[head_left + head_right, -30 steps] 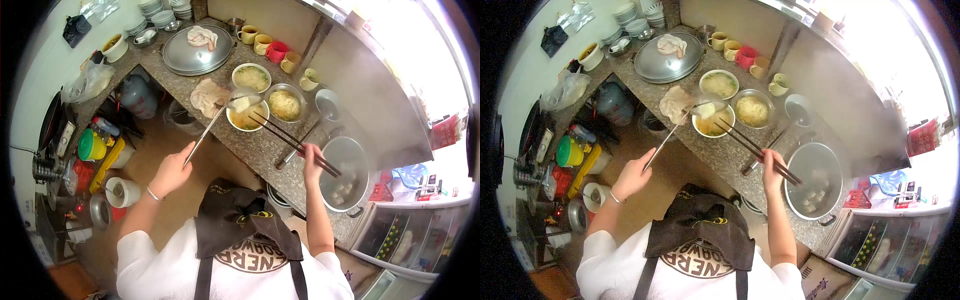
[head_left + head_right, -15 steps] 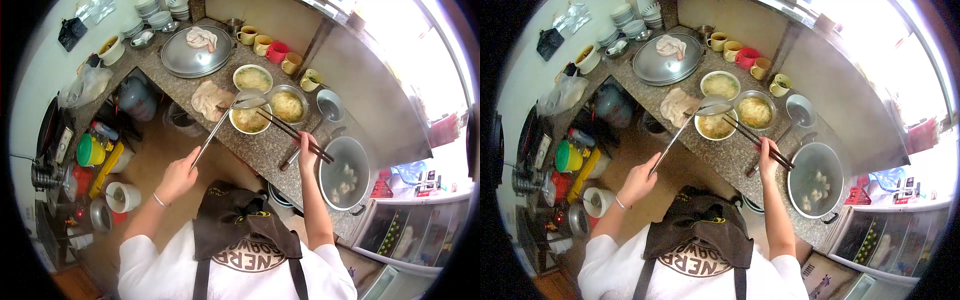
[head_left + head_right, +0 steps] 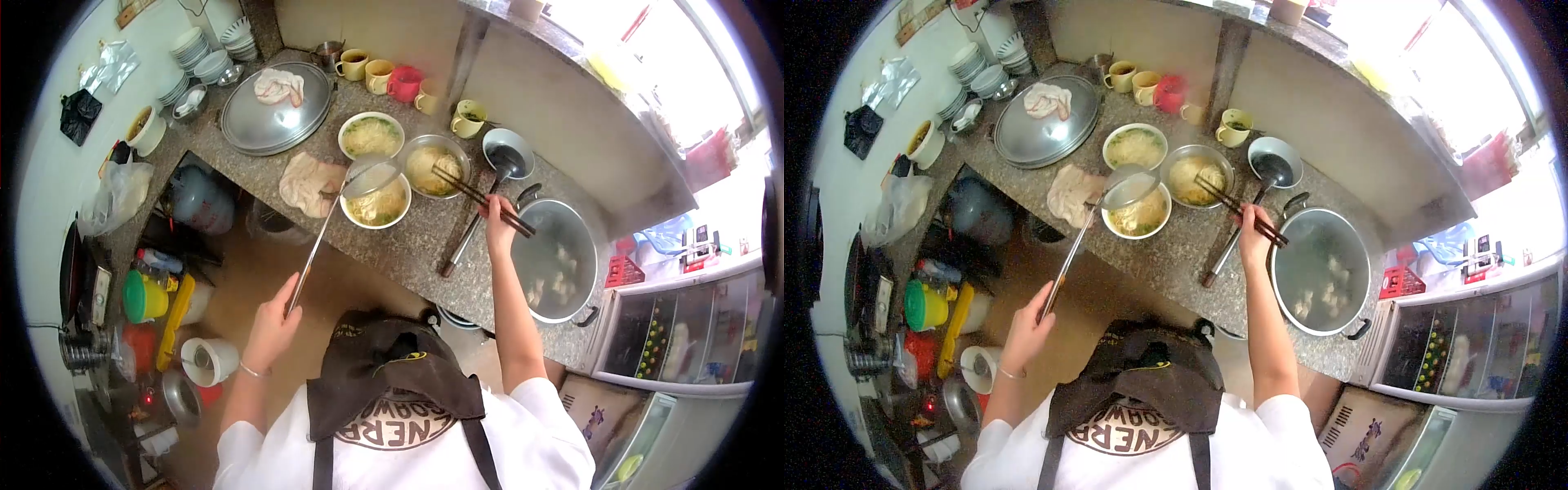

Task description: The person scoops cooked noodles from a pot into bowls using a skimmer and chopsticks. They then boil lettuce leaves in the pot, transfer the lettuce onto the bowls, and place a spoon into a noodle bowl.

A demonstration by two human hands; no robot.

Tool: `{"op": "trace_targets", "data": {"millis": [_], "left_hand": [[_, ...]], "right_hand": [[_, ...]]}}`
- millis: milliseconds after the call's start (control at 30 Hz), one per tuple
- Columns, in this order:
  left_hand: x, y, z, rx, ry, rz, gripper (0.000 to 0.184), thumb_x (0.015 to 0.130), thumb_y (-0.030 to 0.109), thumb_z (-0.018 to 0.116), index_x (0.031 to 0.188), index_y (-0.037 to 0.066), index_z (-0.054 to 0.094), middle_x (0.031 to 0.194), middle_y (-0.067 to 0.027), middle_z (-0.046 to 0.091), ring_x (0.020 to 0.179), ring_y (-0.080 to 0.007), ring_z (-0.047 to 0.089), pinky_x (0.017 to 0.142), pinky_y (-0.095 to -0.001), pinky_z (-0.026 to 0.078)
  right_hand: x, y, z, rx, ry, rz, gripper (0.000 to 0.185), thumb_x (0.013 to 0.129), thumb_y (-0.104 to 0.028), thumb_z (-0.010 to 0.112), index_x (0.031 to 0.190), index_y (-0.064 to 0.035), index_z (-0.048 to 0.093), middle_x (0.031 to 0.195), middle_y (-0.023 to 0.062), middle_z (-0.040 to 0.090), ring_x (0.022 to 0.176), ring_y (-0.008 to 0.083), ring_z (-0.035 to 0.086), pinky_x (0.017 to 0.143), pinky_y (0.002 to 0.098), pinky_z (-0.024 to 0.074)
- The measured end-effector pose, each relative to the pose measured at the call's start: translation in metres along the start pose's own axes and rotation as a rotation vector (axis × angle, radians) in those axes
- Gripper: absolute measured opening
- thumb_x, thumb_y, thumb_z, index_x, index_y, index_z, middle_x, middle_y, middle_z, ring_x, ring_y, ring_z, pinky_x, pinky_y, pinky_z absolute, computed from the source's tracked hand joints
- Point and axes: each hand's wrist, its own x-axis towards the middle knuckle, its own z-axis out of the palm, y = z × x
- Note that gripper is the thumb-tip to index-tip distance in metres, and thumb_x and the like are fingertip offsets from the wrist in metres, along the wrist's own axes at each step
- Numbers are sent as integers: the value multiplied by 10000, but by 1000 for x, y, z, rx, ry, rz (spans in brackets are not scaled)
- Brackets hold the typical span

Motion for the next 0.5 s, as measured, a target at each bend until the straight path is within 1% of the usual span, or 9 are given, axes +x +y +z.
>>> {"op": "trace_targets", "data": {"millis": [67, 167, 200, 300, 333, 400, 433, 467, 500], "left_hand": [[-2, 4, -1, -32, -7, -29, 513, 757, 53, 481, 1264, 88, 408, 568, -80, 388, 484, -135, 406, 492, -280, 366], [-6, 9, -2, -71, -16, -88, 509, 758, 50, 479, 1262, 81, 410, 579, -62, 382, 499, -112, 391, 495, -264, 359], [-7, 10, -1, -74, -18, -109, 507, 759, 49, 478, 1261, 79, 410, 584, -55, 380, 505, -102, 384, 497, -257, 356], [-7, 10, 3, -178, -3, -124, 509, 758, 53, 485, 1261, 78, 409, 589, -51, 377, 506, -104, 382, 500, -252, 355], [-6, 9, 4, -178, 2, -120, 509, 758, 53, 485, 1261, 78, 409, 589, -51, 377, 506, -104, 382, 500, -252, 355], [-6, 7, 4, -151, -25, -155, 512, 758, 55, 489, 1262, 80, 409, 598, -50, 381, 511, -101, 385, 506, -247, 356], [-5, 7, 3, -152, -21, -154, 512, 758, 55, 489, 1262, 80, 409, 598, -50, 381, 511, -101, 385, 506, -247, 356], [-6, 8, 2, -152, -18, -156, 512, 757, 54, 490, 1262, 82, 410, 601, -50, 381, 513, -100, 385, 506, -246, 355], [-7, 8, 2, -152, -16, -161, 512, 756, 54, 490, 1261, 84, 412, 605, -51, 381, 515, -99, 386, 507, -246, 355]], "right_hand": [[-1, -18, -13, -143, -55, -22, 232, 879, -174, 488, 904, 38, 581, 793, 80, 596, 662, 130, 586, 608, 239, 466], [-1, -60, -32, -106, 32, -87, 224, 875, -177, 505, 898, 31, 584, 798, 71, 594, 640, 111, 561, 601, 223, 461], [9, -52, -34, -81, 76, -151, 219, 874, -176, 512, 884, 29, 587, 776, 67, 594, 643, 111, 559, 600, 231, 466], [23, -42, -15, -285, 64, -135, 197, 859, -161, 536, 869, 28, 592, 729, 63, 593, 653, 113, 559, 597, 250, 461], [36, -9, -13, -286, 34, -204, 194, 858, -159, 525, 854, 19, 602, 719, 67, 588, 647, 96, 549, 590, 220, 448], [38, 9, -1, -373, -21, -378, 177, 850, -141, 535, 863, 22, 602, 739, 79, 591, 652, 114, 555, 589, 230, 455], [33, -7, 2, -452, -104, -445, 165, 846, -123, 538, 874, 27, 602, 764, 87, 592, 662, 128, 563, 594, 245, 464], [28, -24, 4, -464, -124, -387, 134, 815, -114, 554, 834, 2, 617, 781, 129, 603, 712, 210, 587, 645, 294, 456], [23, -43, 2, -439, -144, -373, 136, 816, -113, 552, 833, 6, 616, 780, 128, 603, 702, 211, 586, 640, 295, 457]]}}
